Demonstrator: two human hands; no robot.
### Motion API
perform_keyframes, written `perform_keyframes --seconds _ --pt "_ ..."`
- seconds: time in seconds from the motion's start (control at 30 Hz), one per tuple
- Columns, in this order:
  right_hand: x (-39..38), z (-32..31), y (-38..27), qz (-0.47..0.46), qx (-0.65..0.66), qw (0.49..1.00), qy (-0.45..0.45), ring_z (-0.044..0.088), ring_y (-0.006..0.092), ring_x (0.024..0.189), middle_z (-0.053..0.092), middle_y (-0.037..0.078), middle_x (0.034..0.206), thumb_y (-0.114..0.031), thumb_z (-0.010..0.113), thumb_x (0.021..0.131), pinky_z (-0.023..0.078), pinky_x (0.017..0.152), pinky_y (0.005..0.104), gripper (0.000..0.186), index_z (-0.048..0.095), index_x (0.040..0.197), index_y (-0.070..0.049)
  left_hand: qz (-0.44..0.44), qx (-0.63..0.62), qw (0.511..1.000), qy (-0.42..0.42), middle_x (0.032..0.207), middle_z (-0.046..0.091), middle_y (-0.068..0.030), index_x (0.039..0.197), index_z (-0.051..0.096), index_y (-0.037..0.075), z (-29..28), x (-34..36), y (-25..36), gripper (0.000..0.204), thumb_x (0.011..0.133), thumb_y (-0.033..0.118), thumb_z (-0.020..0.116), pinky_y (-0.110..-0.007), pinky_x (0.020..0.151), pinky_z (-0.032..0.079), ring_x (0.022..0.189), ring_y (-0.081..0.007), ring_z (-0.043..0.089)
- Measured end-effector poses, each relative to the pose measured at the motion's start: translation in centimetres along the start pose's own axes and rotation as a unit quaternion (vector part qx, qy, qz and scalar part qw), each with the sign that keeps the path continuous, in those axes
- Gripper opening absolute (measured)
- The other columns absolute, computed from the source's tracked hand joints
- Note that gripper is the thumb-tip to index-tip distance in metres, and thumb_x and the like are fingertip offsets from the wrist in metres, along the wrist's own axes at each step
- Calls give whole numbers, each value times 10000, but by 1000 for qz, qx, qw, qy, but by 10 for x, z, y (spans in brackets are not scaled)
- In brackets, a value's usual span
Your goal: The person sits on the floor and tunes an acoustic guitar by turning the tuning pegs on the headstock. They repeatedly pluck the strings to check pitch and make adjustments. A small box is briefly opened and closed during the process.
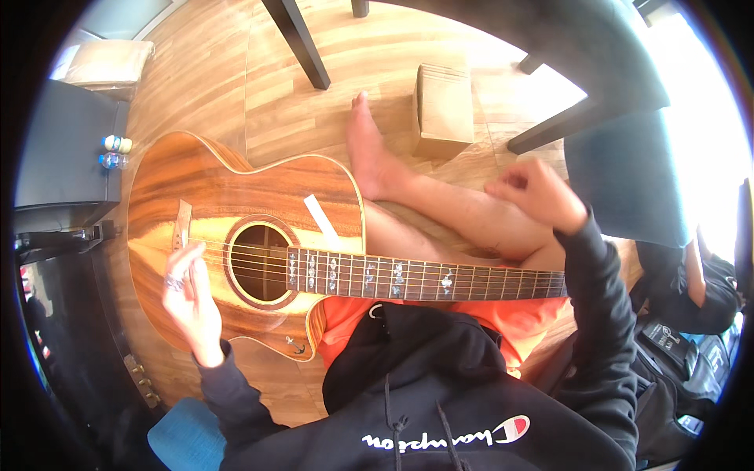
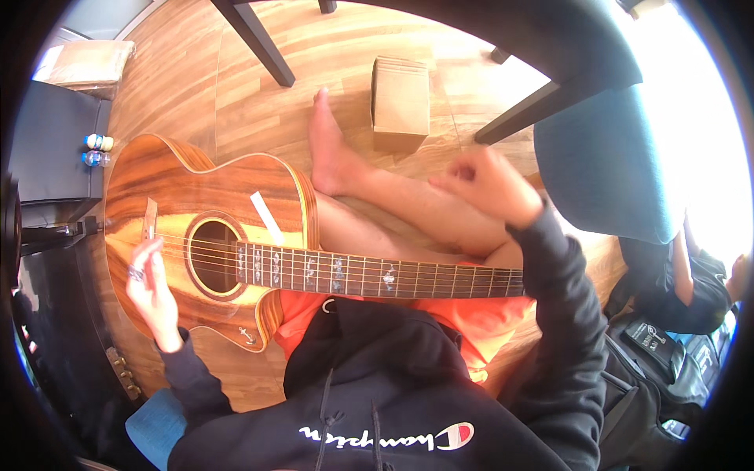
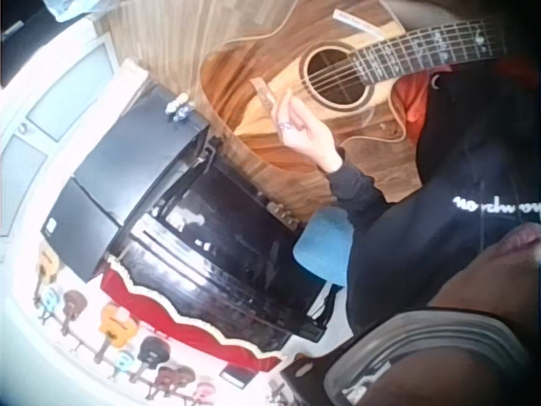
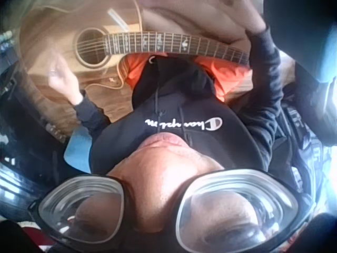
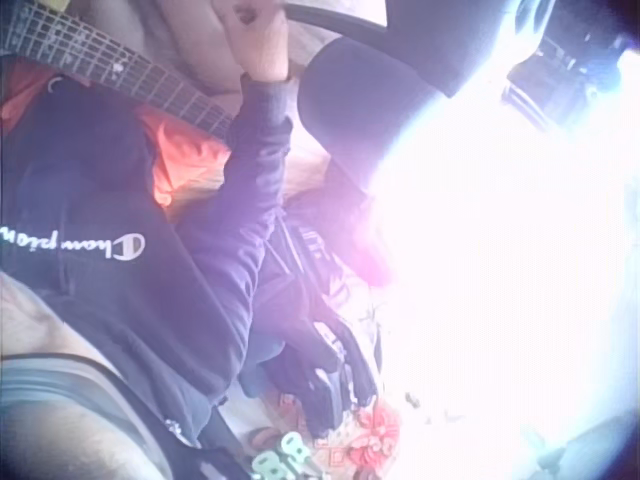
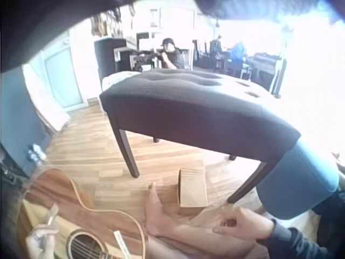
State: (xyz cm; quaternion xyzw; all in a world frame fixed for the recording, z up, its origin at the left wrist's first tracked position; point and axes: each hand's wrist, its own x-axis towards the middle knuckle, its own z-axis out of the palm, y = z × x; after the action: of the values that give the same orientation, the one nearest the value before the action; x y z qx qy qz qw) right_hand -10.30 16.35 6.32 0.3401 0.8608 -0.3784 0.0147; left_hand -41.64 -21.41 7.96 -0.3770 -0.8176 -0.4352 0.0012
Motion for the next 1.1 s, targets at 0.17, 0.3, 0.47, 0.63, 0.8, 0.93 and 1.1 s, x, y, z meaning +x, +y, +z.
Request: perform_keyframes --seconds 0.17,0.3,0.47,0.63,0.8,0.93,1.1 --pt "-83 32 -7 -16 33 997 67 628 233 713 660 145 769 -276 737 831 487 682 357 289 703 913 -1 -3 59 998 31 1133 629 -120 1082 654 -5 15 -29 7 177 933 2 560 -356 947 464 1060 -240 596" --pt "-111 77 -9 -12 -62 979 195 595 289 777 638 109 799 -255 726 833 459 759 391 237 695 906 -32 106 -354 929 -18 1020 632 -98 1035 623 27 61 -39 115 187 864 -44 595 -346 791 486 911 -204 613" --pt "-105 105 -35 -55 -25 958 279 579 281 802 617 78 793 -273 734 810 446 766 377 260 680 909 -39 178 -791 505 -297 547 468 19 924 586 114 78 -36 217 114 833 106 654 -275 424 271 423 -116 378" --pt "-114 119 -21 -130 -70 931 334 596 244 835 628 41 833 -280 778 756 457 770 363 273 681 912 -78 8 -802 453 -389 481 401 45 939 613 190 91 -52 250 47 917 149 612 -261 390 174 366 -86 275" --pt "-137 132 -4 -214 21 873 439 619 264 863 659 74 905 -81 787 712 508 754 356 221 677 902 -49 8 -783 403 -473 467 389 42 885 598 200 118 -70 270 204 835 7 641 -268 364 158 349 -91 267" --pt "-178 134 19 -161 76 865 469 630 250 786 658 82 832 -11 749 712 521 695 334 155 684 852 -24 219 -658 415 -589 521 456 6 737 573 78 160 -55 269 145 699 -37 652 -266 422 321 407 -120 404" --pt "-244 125 67 99 276 780 553 522 110 556 566 61 653 -145 445 1017 409 509 260 340 578 748 13 265 -210 875 -347 703 584 -55 761 621 35 198 -91 253 148 704 -85 686 -347 587 451 619 -220 538"
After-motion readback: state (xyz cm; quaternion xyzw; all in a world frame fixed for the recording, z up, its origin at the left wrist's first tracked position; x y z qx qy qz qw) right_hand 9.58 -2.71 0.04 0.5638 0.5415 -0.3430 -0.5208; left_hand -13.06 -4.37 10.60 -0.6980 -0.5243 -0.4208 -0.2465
